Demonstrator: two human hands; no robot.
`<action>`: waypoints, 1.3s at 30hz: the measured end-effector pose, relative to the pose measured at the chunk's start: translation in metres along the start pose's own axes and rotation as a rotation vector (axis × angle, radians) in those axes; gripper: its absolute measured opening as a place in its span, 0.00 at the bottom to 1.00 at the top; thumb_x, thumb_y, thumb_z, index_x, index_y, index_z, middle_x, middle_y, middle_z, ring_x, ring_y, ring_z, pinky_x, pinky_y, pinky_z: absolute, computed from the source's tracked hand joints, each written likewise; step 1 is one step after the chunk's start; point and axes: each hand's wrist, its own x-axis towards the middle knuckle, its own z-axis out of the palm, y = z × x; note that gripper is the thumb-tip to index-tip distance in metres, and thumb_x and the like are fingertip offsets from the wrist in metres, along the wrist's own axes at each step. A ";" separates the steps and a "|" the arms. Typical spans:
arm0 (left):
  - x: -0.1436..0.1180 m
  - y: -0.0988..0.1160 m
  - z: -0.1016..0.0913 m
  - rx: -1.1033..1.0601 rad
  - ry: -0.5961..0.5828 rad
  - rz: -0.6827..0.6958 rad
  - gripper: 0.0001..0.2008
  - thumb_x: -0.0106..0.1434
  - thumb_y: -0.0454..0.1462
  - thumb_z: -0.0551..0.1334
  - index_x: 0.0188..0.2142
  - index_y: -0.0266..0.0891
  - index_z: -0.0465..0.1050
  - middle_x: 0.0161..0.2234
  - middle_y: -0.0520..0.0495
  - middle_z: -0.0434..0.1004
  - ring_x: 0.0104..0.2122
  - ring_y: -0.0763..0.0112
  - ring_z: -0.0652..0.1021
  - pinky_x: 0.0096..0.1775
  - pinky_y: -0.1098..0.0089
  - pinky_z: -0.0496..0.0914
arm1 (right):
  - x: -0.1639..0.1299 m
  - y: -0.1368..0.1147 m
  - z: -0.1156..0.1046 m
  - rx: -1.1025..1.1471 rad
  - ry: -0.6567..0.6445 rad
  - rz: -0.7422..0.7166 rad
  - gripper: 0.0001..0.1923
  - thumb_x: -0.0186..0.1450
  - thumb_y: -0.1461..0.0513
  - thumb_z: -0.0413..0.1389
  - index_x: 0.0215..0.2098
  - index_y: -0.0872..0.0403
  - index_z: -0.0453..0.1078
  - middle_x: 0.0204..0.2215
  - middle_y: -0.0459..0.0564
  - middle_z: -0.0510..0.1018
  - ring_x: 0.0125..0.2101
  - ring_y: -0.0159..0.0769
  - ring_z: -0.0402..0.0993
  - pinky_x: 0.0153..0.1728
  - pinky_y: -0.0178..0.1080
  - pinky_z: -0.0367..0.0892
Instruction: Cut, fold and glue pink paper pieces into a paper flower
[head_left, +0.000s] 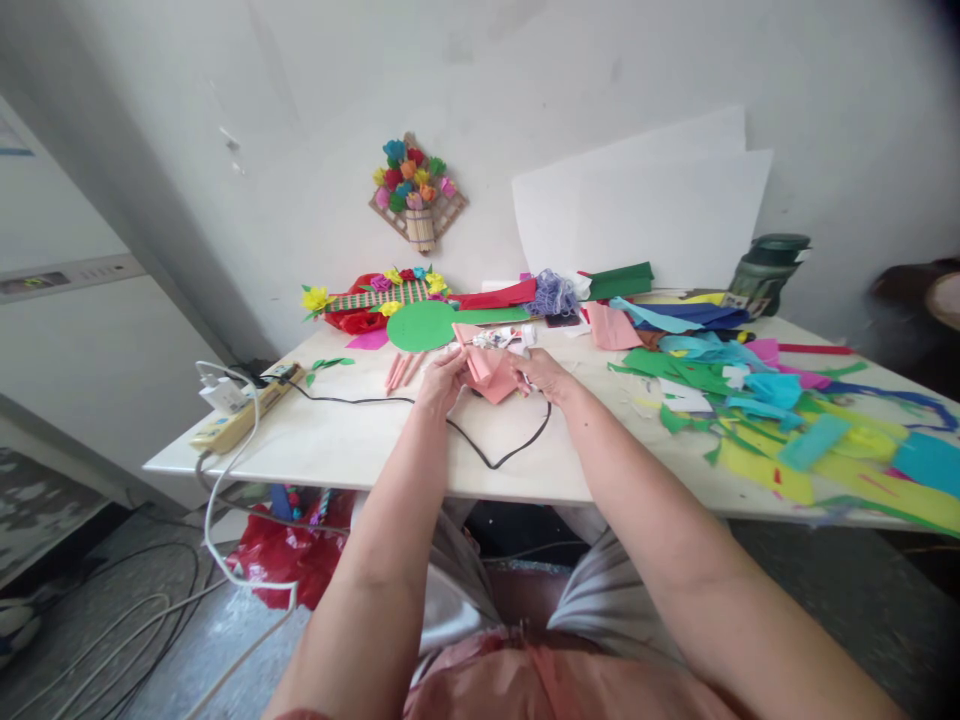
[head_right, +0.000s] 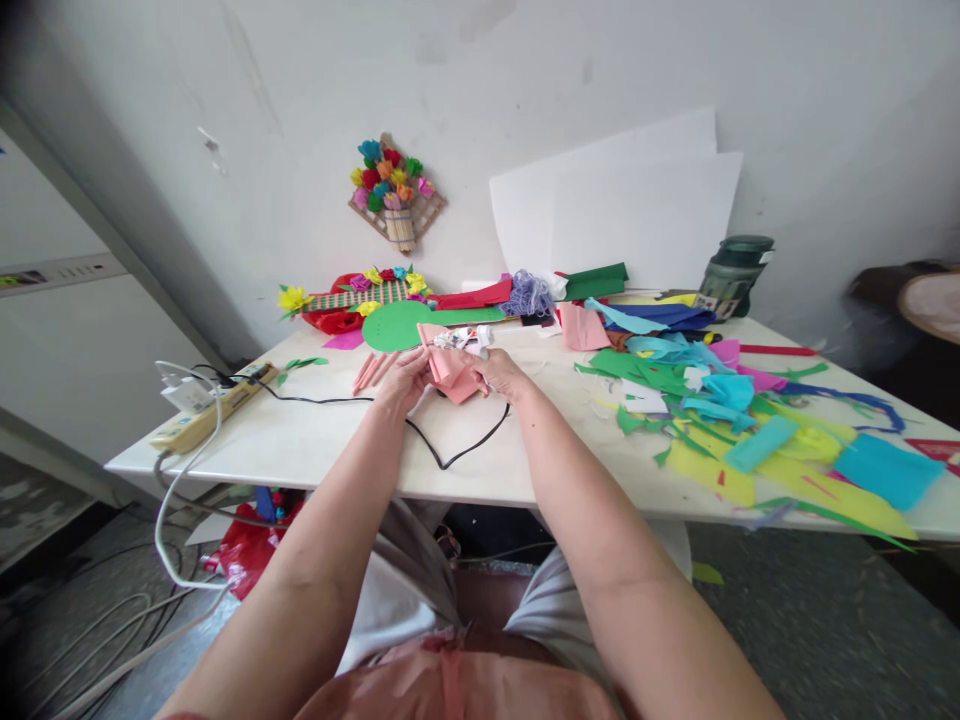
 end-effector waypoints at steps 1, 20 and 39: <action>0.000 0.000 0.000 0.001 0.007 0.000 0.07 0.52 0.33 0.68 0.31 0.32 0.75 0.25 0.47 0.77 0.25 0.73 0.77 0.30 0.74 0.72 | 0.000 0.000 0.000 0.000 0.000 0.000 0.27 0.50 0.42 0.61 0.17 0.55 0.60 0.11 0.40 0.64 0.08 0.23 0.55 0.09 0.30 0.56; 0.004 -0.003 -0.004 -0.035 0.028 0.071 0.10 0.48 0.35 0.70 0.30 0.34 0.75 0.23 0.51 0.75 0.22 0.77 0.74 0.26 0.76 0.68 | -0.002 -0.002 0.001 0.034 -0.007 0.000 0.24 0.51 0.44 0.61 0.22 0.55 0.63 0.11 0.38 0.64 0.08 0.22 0.55 0.09 0.30 0.55; 0.005 0.000 -0.003 -0.104 0.128 0.084 0.03 0.52 0.28 0.66 0.27 0.34 0.77 0.28 0.48 0.78 0.28 0.75 0.76 0.30 0.77 0.68 | -0.002 -0.003 0.003 0.048 0.002 -0.020 0.24 0.53 0.45 0.60 0.25 0.57 0.64 0.13 0.43 0.70 0.07 0.24 0.57 0.08 0.30 0.57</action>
